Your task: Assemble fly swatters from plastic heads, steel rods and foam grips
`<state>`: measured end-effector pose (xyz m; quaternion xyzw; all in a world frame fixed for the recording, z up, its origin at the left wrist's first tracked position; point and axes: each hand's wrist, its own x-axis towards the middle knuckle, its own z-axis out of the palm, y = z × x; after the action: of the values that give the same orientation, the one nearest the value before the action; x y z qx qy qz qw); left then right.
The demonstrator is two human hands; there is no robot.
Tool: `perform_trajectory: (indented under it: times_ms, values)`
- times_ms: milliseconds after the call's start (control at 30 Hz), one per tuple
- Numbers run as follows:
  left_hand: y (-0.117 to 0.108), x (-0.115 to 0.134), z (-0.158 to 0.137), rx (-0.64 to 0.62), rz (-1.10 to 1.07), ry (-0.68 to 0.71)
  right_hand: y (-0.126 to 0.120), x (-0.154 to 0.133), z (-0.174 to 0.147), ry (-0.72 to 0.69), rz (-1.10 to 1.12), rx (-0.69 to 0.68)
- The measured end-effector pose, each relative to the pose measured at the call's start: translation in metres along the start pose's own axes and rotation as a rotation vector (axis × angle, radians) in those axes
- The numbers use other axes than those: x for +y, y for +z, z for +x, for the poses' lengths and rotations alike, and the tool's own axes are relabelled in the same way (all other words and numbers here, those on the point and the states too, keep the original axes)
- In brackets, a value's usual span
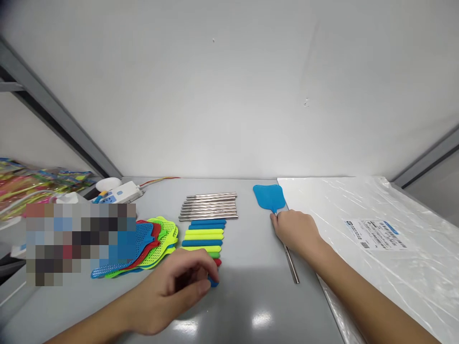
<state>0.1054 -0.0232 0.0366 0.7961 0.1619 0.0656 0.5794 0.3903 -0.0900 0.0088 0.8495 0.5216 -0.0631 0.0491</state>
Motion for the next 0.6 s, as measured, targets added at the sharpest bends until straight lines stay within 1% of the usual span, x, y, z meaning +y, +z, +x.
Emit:
perform_trajectory:
  times_ms: [100,133,200,300,400,500,600]
  values:
    - [-0.003,0.002,-0.003,0.0,0.529,0.217,0.001,-0.001,0.0,-0.004,-0.024,-0.007]
    - [-0.003,0.002,-0.004,-0.002,0.659,0.276,0.001,-0.001,-0.001,-0.004,-0.029,-0.01]
    - [-0.003,0.002,-0.005,0.01,0.821,0.345,0.0,0.0,-0.003,-0.007,-0.035,-0.009]
    - [0.0,0.002,-0.005,0.063,0.892,0.402,-0.006,0.001,-0.007,0.005,-0.067,0.048]
    - [0.005,-0.003,-0.004,0.113,0.915,0.444,-0.015,-0.01,-0.005,-0.024,-0.13,0.145]
    - [0.012,-0.012,-0.002,0.127,0.952,0.497,-0.027,-0.038,0.008,-0.157,-0.129,0.197]
    - [0.019,-0.023,0.0,0.148,0.989,0.556,-0.039,-0.082,0.034,-0.381,-0.056,0.206]
